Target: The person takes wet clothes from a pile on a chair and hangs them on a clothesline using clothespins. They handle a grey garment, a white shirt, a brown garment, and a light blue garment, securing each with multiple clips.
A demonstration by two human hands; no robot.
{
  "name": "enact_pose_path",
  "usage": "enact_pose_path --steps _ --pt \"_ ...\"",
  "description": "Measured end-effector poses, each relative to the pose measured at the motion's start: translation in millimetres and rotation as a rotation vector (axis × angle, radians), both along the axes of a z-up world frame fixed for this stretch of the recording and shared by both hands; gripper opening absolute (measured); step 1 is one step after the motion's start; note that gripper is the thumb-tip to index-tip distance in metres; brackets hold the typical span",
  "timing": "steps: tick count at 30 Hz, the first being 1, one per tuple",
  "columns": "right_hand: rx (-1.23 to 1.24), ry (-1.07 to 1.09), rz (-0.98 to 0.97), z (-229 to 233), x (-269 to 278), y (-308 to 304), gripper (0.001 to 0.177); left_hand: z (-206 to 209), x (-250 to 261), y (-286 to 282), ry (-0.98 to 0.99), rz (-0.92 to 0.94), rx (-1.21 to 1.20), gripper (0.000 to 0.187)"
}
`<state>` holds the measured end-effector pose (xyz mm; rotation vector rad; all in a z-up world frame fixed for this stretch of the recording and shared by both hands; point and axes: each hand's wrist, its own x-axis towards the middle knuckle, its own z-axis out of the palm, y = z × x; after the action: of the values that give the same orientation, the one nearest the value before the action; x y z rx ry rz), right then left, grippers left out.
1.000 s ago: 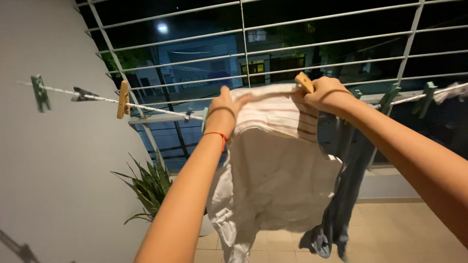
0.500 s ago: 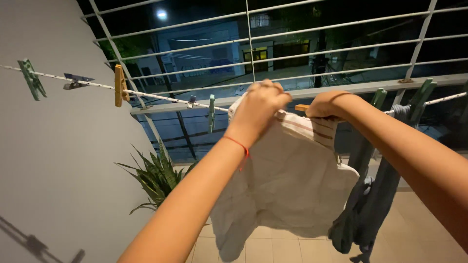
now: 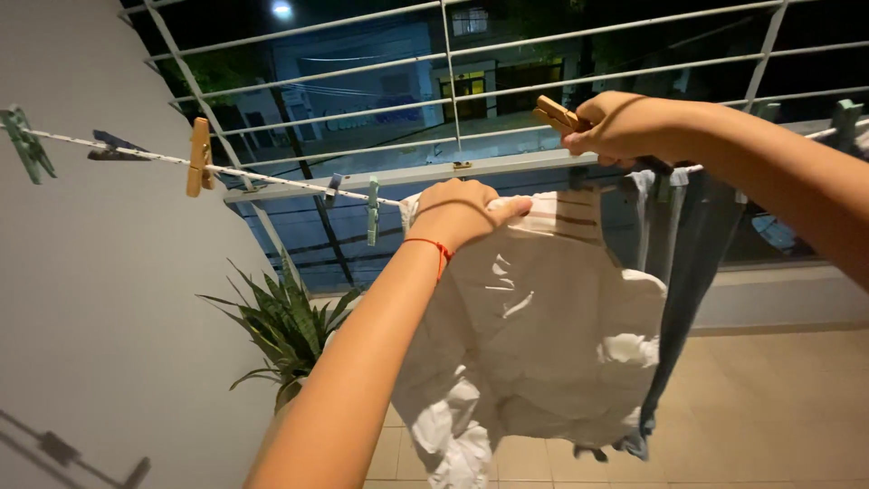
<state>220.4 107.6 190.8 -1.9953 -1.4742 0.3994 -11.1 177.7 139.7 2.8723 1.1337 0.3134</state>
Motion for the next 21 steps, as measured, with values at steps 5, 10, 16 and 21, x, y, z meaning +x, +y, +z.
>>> enact_pose_path --steps 5,10,16,21 --pt "-0.124 -0.662 0.197 11.8 1.3 -21.3 0.03 -1.7 -0.8 -9.6 -0.067 0.048 0.019 0.064" --pt "-0.229 -0.803 0.282 27.4 -34.5 -48.5 0.032 2.9 -2.6 -13.4 -0.062 0.071 -0.029 0.073" --pt "-0.399 -1.094 0.179 35.8 -42.1 -45.6 0.036 5.6 5.4 -20.6 -0.02 0.169 -0.076 0.075" --pt "-0.221 -1.286 0.25 22.2 -28.0 -15.4 0.011 -3.1 6.2 -13.2 0.021 0.126 -0.006 0.086"
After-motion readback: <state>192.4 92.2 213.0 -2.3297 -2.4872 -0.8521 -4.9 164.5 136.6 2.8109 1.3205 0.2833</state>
